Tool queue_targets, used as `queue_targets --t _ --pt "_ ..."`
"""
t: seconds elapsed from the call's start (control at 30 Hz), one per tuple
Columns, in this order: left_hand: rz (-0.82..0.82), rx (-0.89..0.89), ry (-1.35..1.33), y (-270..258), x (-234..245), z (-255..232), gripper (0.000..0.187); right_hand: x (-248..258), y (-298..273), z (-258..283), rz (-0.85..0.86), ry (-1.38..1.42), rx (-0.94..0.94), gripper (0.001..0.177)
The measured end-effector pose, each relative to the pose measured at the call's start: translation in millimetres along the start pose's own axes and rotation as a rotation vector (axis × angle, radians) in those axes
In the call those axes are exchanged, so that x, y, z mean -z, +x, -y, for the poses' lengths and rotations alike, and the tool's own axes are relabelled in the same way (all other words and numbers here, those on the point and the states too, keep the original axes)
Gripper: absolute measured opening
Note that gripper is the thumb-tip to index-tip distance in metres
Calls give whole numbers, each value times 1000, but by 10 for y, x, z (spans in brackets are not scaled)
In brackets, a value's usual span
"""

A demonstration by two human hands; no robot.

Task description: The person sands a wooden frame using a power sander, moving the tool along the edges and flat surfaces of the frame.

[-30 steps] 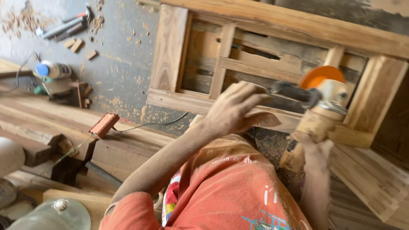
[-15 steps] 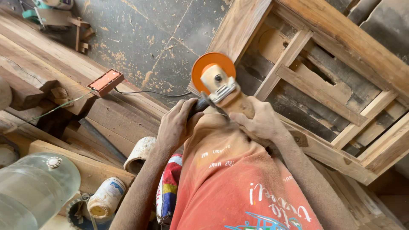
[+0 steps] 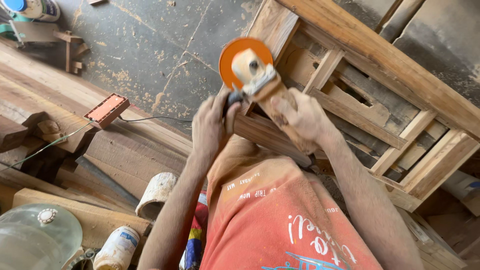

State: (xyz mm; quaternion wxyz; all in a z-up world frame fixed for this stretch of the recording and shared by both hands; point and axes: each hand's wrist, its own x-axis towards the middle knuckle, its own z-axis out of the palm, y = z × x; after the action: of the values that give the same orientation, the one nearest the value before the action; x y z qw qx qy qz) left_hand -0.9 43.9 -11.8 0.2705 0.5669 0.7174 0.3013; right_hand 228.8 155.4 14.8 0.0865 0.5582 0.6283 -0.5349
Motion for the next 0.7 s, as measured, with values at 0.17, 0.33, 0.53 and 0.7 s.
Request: queue_targets --t 0.17,0.33,0.53,0.7 --pt "-72 -78 142 904 -264 -18 43 475 399 50 -63 123 -35 79" --pt "-71 -139 158 1479 -595 -185 42 881 438 -30 -171 305 2 79" --pt "118 -83 117 1564 -976 -387 47 1000 285 -344 -223 404 45 79" --pt "54 -177 148 1477 -1277 -609 56 1083 75 -498 -247 493 5 76"
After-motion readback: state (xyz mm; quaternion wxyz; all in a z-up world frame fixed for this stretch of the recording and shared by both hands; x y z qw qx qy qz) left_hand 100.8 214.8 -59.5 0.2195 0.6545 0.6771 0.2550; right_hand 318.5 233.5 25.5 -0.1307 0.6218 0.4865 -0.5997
